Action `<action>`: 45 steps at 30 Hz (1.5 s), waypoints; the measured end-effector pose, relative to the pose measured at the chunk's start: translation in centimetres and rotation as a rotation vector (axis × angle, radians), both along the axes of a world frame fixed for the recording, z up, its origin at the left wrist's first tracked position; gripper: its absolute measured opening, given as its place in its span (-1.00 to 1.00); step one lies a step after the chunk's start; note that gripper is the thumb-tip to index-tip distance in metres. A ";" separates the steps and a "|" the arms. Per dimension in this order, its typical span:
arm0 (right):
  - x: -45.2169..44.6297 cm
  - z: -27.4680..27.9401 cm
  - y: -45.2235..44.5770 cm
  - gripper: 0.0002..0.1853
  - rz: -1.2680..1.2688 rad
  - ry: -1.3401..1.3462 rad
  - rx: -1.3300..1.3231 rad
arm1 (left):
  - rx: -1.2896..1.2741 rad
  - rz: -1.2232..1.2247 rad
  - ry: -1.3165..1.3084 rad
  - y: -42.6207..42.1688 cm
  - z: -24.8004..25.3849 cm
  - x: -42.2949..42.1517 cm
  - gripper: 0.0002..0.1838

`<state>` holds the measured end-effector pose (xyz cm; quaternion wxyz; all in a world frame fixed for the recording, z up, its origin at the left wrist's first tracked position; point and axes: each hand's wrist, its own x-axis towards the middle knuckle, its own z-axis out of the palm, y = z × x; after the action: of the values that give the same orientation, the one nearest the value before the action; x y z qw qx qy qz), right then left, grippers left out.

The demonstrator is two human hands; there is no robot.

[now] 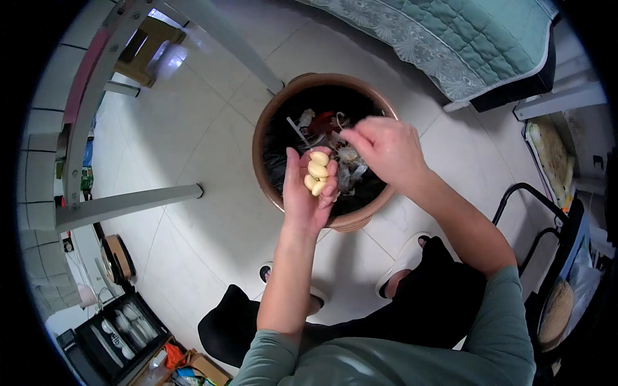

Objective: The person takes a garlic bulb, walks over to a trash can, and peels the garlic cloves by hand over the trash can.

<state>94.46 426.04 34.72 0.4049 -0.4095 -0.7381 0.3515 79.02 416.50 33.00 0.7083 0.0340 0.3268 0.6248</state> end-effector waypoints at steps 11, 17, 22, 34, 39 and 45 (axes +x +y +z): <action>0.3 -2.4 -0.3 -0.71 0.106 -0.502 0.321 | 0.102 0.110 -0.206 0.2 0.4 -0.7 -0.58; -0.2 0.5 -0.6 -0.84 0.168 -0.039 -0.233 | 0.044 0.147 -0.129 0.2 1.7 -0.8 -0.80; -1.0 0.9 -2.8 -0.88 0.431 0.242 -0.550 | 0.045 0.304 -0.143 0.4 1.2 -1.1 -0.80; 0.2 -0.2 -2.2 -0.83 0.218 -0.335 0.128 | 0.062 0.351 -0.158 0.2 1.8 -0.6 -0.80; 1.4 -1.2 -0.6 -0.85 0.189 -0.600 0.271 | 0.027 0.136 0.580 -0.1 2.4 0.8 -0.91; 0.8 0.8 -0.4 -0.91 0.087 -0.311 0.263 | 0.084 0.049 0.796 -0.2 2.4 1.6 -0.90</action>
<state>95.31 425.67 35.48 0.3204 -0.3703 -0.8483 0.2016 80.65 416.30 35.40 0.5092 0.2945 0.5503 0.5926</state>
